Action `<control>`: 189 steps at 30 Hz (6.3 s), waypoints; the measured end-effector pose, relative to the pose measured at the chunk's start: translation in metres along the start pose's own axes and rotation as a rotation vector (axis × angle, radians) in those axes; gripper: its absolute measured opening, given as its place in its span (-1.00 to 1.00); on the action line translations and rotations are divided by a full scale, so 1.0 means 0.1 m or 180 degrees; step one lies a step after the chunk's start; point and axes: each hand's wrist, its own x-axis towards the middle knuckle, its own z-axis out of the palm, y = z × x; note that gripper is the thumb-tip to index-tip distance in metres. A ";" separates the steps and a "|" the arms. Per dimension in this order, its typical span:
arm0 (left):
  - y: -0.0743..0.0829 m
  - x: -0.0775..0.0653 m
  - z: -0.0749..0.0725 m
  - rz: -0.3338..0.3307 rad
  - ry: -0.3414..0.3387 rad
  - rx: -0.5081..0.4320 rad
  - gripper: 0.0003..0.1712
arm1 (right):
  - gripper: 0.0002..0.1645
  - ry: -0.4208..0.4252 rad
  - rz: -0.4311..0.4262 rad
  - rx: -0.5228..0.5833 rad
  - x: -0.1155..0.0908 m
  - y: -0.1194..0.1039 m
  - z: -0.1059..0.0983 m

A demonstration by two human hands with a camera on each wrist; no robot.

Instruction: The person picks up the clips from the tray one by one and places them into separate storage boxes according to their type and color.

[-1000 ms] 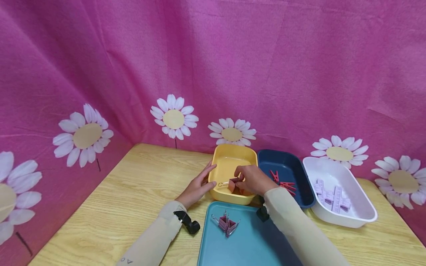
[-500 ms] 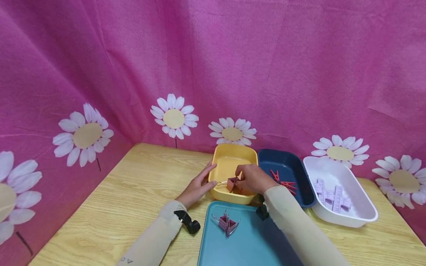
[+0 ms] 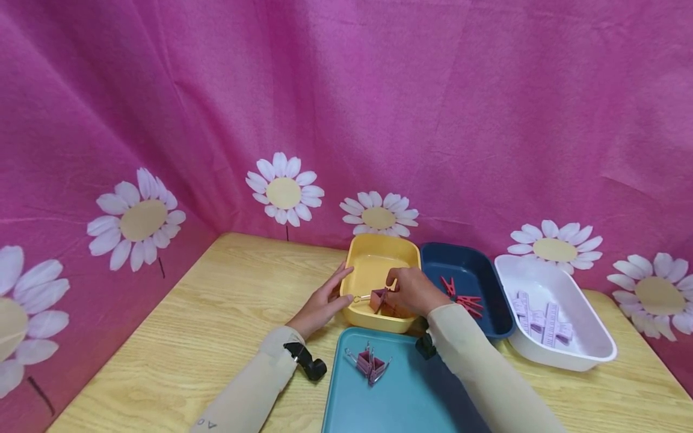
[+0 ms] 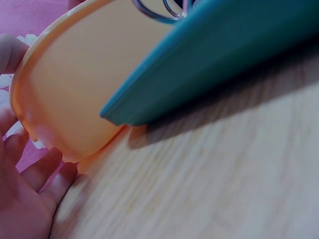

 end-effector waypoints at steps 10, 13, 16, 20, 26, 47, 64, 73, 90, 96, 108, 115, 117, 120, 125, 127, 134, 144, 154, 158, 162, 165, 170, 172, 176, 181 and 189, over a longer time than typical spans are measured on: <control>0.01 0.00 0.01 -0.0060 -0.0004 0.0021 -0.29 | -0.68 0.0001 -0.0029 -0.0016 -0.08 -0.02 -0.08; 0.01 0.00 0.00 -0.0066 -0.0024 0.0036 -0.29 | -0.65 0.0035 -0.0057 -0.0029 -0.13 -0.04 -0.14; 0.01 0.00 -0.01 -0.0051 -0.0042 0.0037 -0.29 | -0.65 0.0106 -0.0126 -0.0044 -0.20 -0.05 -0.19; 0.02 -0.01 -0.01 -0.0053 -0.0047 0.0067 -0.29 | -0.67 0.0221 -0.0221 0.0021 -0.31 -0.08 -0.25; 0.04 0.01 0.00 -0.0068 -0.0029 0.0087 -0.27 | -0.71 0.0367 -0.0413 0.0114 -0.48 -0.11 -0.27; 0.08 0.06 0.05 -0.0089 -0.0045 0.0127 -0.29 | -0.82 0.0521 -0.0541 0.0368 -0.82 -0.13 -0.14; -0.32 0.12 0.01 -0.0042 0.0199 0.0024 -0.31 | -0.49 -0.0364 -0.0847 0.0770 -0.87 -0.24 -0.09; -0.31 0.12 0.03 0.0064 0.0140 -0.0014 -0.31 | -0.32 -0.0755 -0.0687 0.0746 -0.91 -0.25 -0.04; -0.31 0.12 0.03 -0.0055 0.0183 0.0040 -0.32 | -0.43 -0.1027 -0.0671 0.0478 -0.91 -0.30 0.12; -0.31 0.12 0.03 -0.0023 0.0190 0.0073 -0.32 | -0.51 -0.1023 -0.0680 0.0455 -0.91 -0.30 0.13; -0.32 0.12 0.04 0.0017 0.0194 0.0060 -0.32 | -0.58 -0.1027 -0.0641 0.0373 -0.90 -0.31 0.15; -0.31 0.11 0.04 -0.0004 0.0216 0.0077 -0.32 | -0.57 -0.1062 -0.0649 0.0426 -0.89 -0.31 0.18; -0.30 0.11 0.03 -0.0024 0.0203 0.0070 -0.32 | -0.57 -0.1059 -0.0661 0.0437 -0.89 -0.31 0.19; -0.30 0.11 0.03 -0.0062 0.0198 0.0064 -0.32 | -0.57 -0.1065 -0.0663 0.0462 -0.88 -0.30 0.20; -0.29 0.12 0.04 -0.0127 0.0226 0.0076 -0.32 | -0.57 -0.1069 -0.0663 0.0474 -0.88 -0.30 0.20; -0.29 0.12 0.04 -0.0121 0.0225 0.0072 -0.32 | -0.57 -0.1074 -0.0654 0.0482 -0.88 -0.30 0.19; -0.31 0.13 0.03 -0.0058 0.0222 0.0059 -0.32 | -0.45 -0.1126 -0.0577 0.0325 -0.91 -0.33 0.17; -0.30 0.14 0.01 -0.0097 0.0113 0.0089 -0.31 | -0.32 -0.0970 -0.0699 0.0227 -0.92 -0.37 0.21; -0.27 0.12 0.04 -0.0113 0.0239 0.0103 -0.31 | -0.46 -0.0935 -0.0820 0.0307 -0.92 -0.35 0.23; -0.28 0.12 0.04 -0.0094 0.0253 0.0082 -0.32 | -0.46 -0.0918 -0.0839 0.0342 -0.92 -0.34 0.22; -0.29 0.13 0.04 -0.0108 0.0242 0.0072 -0.32 | -0.48 -0.0925 -0.0761 0.0360 -0.92 -0.34 0.19; -0.30 0.13 0.04 -0.0080 0.0208 0.0049 -0.32 | -0.53 -0.0915 -0.0736 0.0334 -0.92 -0.34 0.19; -0.18 0.10 0.02 -0.0093 0.0112 0.0022 -0.31 | -0.67 -0.0800 -0.0876 0.0257 -0.91 -0.36 0.18; -0.09 0.07 0.02 -0.0107 0.0063 0.0036 -0.29 | -0.73 -0.0765 -0.0918 0.0260 -0.92 -0.36 0.17; 0.05 0.02 0.01 -0.0117 0.0011 0.0081 -0.28 | -0.77 -0.0771 -0.0900 0.0308 -0.92 -0.36 0.16; 0.06 0.01 0.01 -0.0109 0.0026 0.0066 -0.30 | -0.78 -0.0746 -0.0935 0.0280 -0.92 -0.37 0.15; -0.14 0.07 0.03 -0.0026 0.0131 -0.0030 -0.31 | -0.81 -0.0740 -0.0930 0.0295 -0.94 -0.37 0.13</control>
